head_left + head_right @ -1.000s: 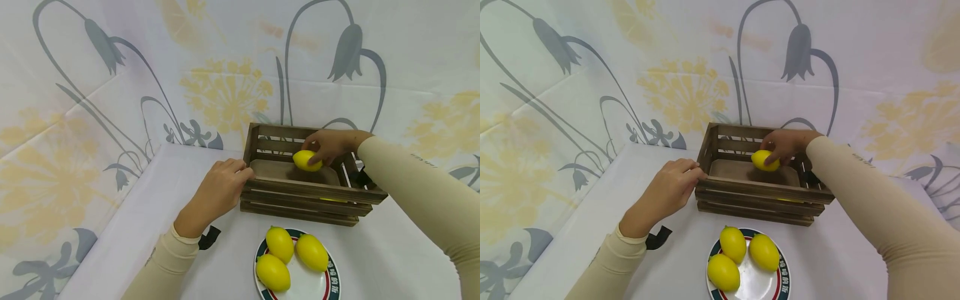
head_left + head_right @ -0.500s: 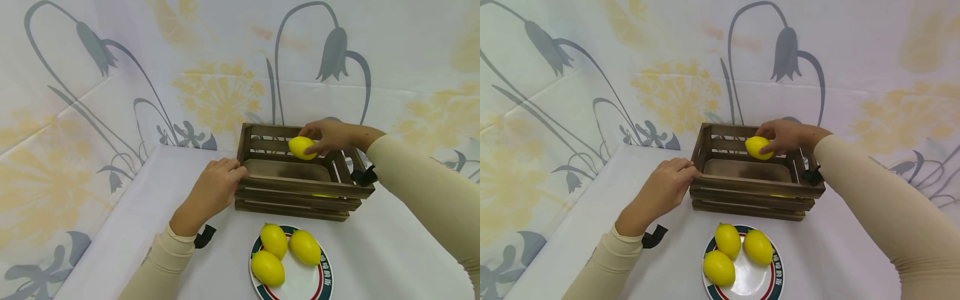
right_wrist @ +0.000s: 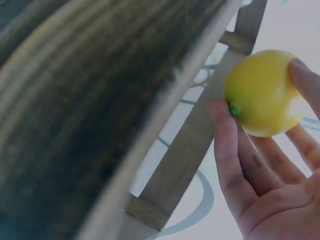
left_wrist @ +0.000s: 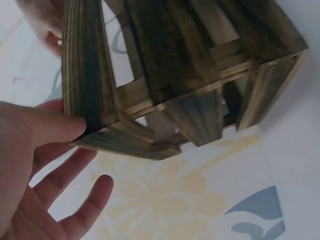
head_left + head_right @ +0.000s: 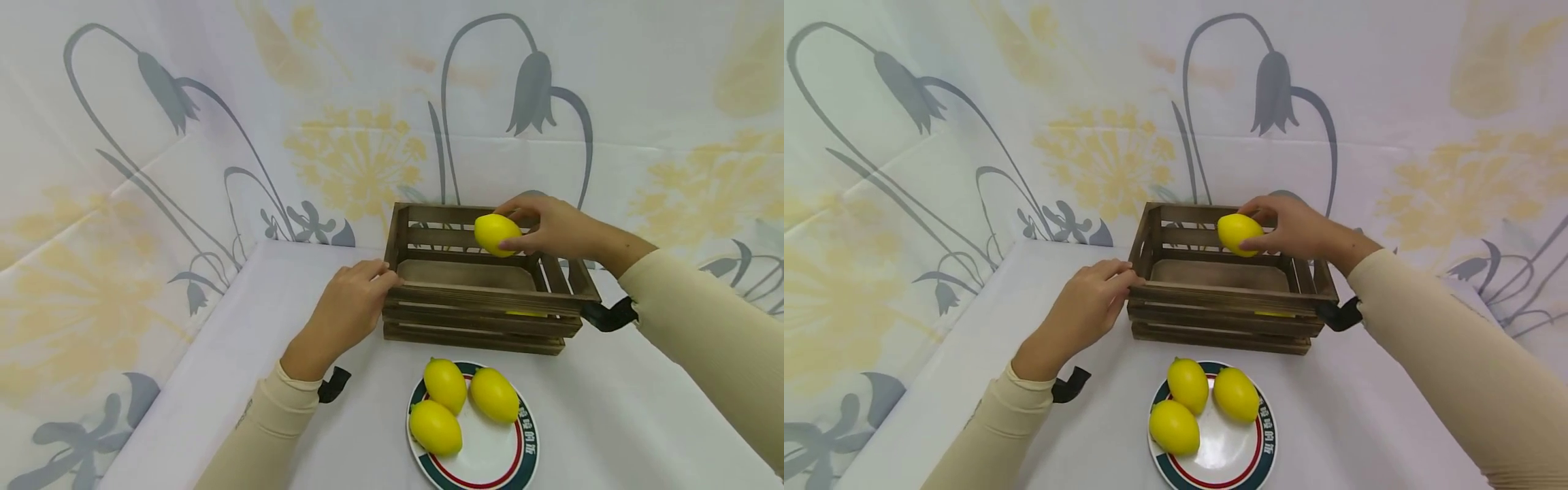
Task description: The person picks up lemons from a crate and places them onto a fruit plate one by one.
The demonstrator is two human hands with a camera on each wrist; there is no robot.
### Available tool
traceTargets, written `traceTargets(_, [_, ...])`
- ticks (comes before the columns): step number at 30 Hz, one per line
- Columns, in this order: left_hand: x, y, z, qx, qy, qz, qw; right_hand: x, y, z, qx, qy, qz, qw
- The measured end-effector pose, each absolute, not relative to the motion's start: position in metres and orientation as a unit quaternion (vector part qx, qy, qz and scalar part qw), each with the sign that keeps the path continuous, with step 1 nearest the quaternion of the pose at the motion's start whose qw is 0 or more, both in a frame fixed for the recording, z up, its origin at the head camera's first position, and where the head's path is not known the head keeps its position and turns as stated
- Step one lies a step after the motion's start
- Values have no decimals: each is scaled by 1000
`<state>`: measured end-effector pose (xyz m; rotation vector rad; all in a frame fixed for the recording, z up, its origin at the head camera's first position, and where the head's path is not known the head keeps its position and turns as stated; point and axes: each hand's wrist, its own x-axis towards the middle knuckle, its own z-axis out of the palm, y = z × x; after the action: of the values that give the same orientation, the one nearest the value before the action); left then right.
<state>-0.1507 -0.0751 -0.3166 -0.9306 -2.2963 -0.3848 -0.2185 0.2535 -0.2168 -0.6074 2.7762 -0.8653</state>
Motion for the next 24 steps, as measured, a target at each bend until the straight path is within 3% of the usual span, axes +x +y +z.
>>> traceTargets(12, [-148,-70,-336,-319,-867,-165,344,-177,260,-238,-188,939,-286,-40])
traceTargets(24, [-146,-69,-335,-319,-860,-168,360,-149,254,-254,-205,905,-358,-99])
